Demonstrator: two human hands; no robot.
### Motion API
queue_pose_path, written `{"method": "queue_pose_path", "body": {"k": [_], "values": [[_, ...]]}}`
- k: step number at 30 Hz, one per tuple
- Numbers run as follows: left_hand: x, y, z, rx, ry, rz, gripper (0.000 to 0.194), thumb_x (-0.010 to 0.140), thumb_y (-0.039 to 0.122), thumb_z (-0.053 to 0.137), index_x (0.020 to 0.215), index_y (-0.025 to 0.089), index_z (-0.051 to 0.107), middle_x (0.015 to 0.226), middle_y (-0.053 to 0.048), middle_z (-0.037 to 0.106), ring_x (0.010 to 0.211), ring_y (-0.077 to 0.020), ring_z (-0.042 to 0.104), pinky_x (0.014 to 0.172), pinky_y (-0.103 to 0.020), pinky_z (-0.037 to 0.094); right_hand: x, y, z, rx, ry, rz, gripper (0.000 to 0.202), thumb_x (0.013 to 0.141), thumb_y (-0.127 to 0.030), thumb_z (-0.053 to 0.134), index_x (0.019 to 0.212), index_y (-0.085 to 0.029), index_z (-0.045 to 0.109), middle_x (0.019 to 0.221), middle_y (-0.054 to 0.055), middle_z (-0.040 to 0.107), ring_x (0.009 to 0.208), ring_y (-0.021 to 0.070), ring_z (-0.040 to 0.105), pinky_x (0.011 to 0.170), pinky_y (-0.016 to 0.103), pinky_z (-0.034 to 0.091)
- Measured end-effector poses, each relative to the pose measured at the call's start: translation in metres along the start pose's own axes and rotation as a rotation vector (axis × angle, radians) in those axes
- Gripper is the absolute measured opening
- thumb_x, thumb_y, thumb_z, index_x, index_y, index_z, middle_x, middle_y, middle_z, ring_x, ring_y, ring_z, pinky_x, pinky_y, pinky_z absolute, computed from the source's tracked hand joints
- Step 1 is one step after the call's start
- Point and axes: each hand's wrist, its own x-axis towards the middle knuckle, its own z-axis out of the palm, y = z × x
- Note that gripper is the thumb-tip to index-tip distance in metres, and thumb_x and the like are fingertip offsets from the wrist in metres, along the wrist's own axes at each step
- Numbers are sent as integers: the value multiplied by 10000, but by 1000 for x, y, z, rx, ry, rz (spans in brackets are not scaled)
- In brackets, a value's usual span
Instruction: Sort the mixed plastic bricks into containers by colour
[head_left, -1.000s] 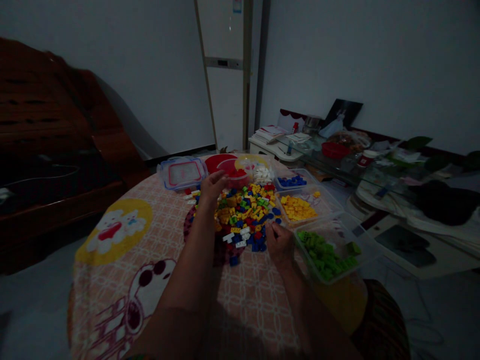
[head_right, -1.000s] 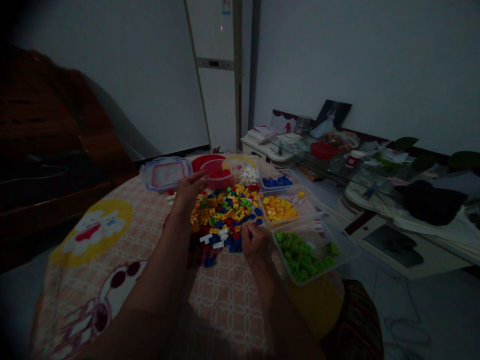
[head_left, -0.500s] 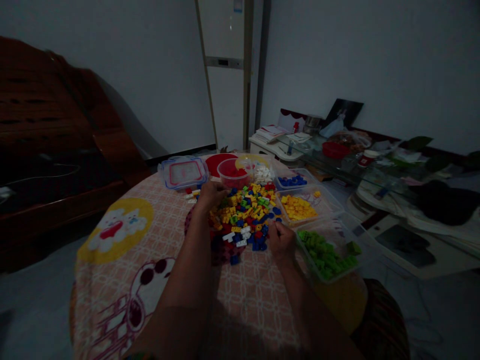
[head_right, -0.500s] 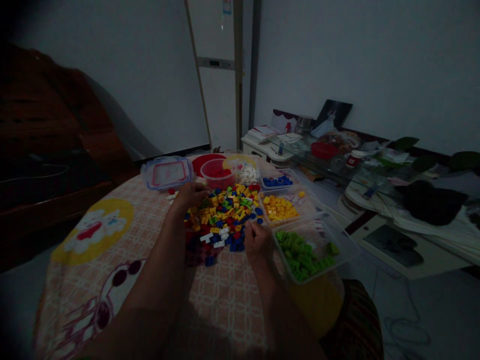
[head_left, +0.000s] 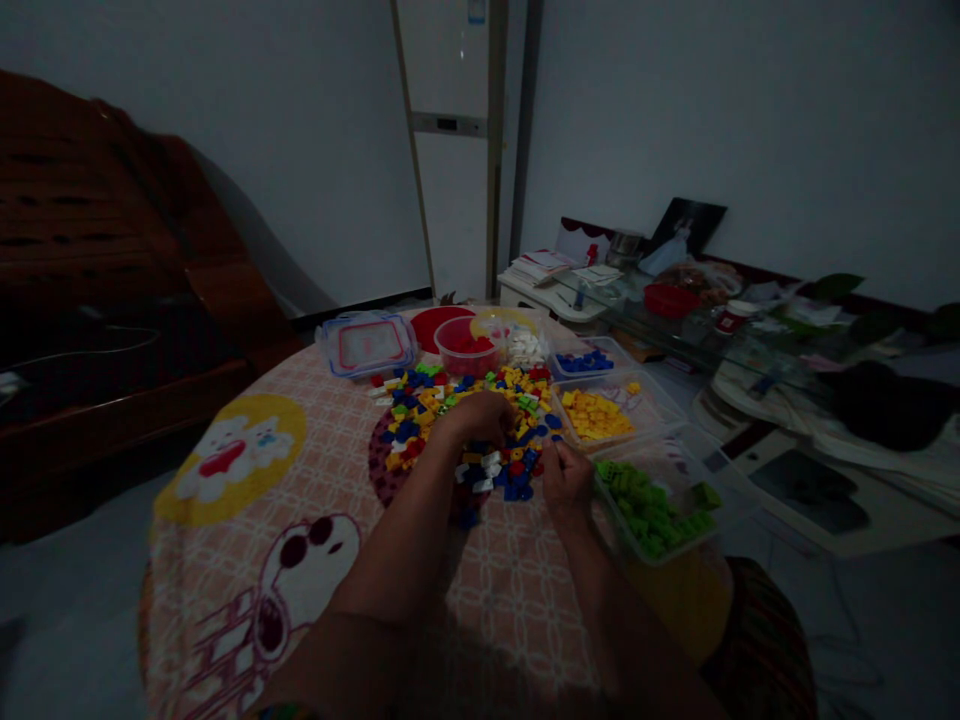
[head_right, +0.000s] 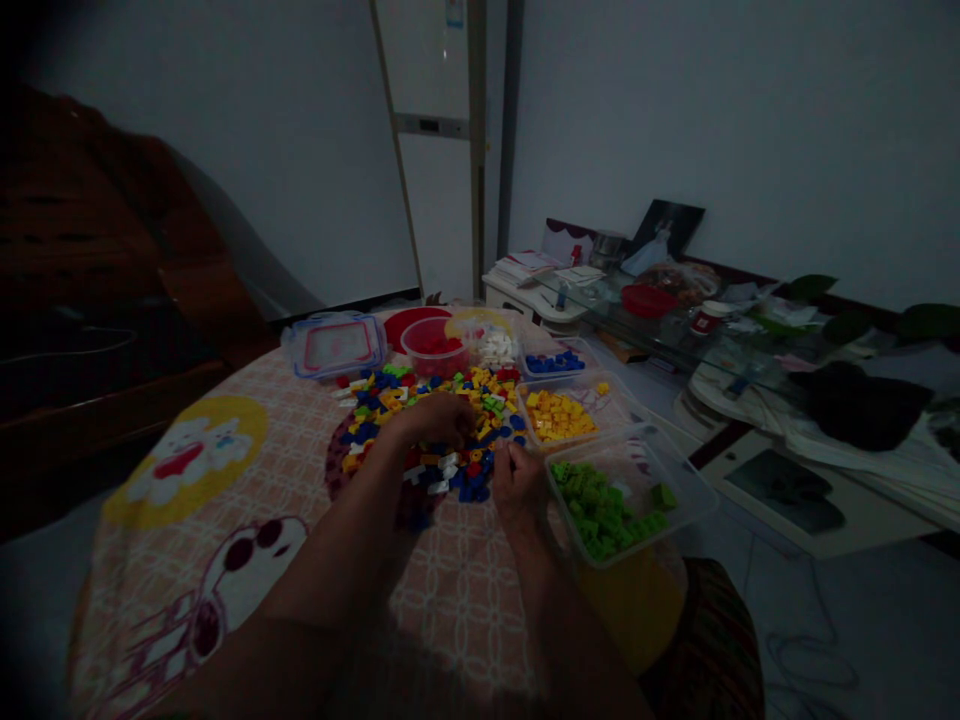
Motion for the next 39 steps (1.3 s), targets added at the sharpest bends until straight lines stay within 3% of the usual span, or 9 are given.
{"method": "queue_pose_path", "body": {"k": [8,12,18,22,26,28,33,36,39], "values": [[0,5,-2,158,-74,-31,326,546,97,772,846,221,803,846,-31,769,776,-194,676,648,-230,454,1,0,-1,-19,5,-37,456,967,-410,475,573,-237,322,497,-78,325,509,95,322,521,259,242],[0,10,3,192,-10,-31,230,582,62,711,755,182,803,765,-74,756,743,-209,677,666,-250,463,1,3,-1,-25,10,-36,455,971,-410,475,575,-235,336,495,-78,329,509,96,330,523,256,249],[2,-9,4,-103,48,44,97,628,152,733,705,180,785,689,-24,737,654,-152,641,619,-210,433,0,4,0,-11,9,-24,462,974,-425,471,566,-228,379,485,-73,366,500,97,348,519,252,262],[-3,-29,-3,-368,248,110,168,747,289,677,781,158,776,745,-38,747,679,-150,638,627,-211,440,1,1,-1,-10,-3,-9,467,975,-432,466,564,-229,375,478,-69,372,499,99,365,518,253,264],[-4,-42,-4,-744,407,59,280,720,397,722,788,125,735,648,-32,682,578,-129,573,557,-223,429,0,2,0,-33,-6,-4,471,968,-445,467,563,-230,358,481,-71,348,494,97,354,514,257,253],[0,-44,-2,-985,541,19,330,682,423,758,803,119,716,628,-18,659,551,-117,558,564,-236,456,0,4,1,-34,-14,-4,470,965,-450,465,563,-228,363,489,-70,351,493,94,354,514,257,254],[13,-42,2,-1402,935,-125,240,643,280,782,782,119,672,681,-3,670,662,-114,638,722,-260,538,0,7,2,-25,-23,13,471,960,-468,465,568,-230,357,490,-75,341,489,91,348,508,255,254],[18,-40,-1,-1545,1017,-199,193,659,134,758,822,116,657,753,-14,691,794,-121,683,814,-255,551,-1,8,3,-34,-20,19,481,962,-473,466,562,-227,364,488,-74,345,486,89,351,515,257,257],[18,-38,-4,-1632,1033,-189,247,692,67,747,914,110,647,879,-52,720,944,-139,699,895,-258,553,-3,7,3,-38,-25,18,478,964,-466,468,564,-223,369,496,-68,374,494,90,367,528,258,266]]}}
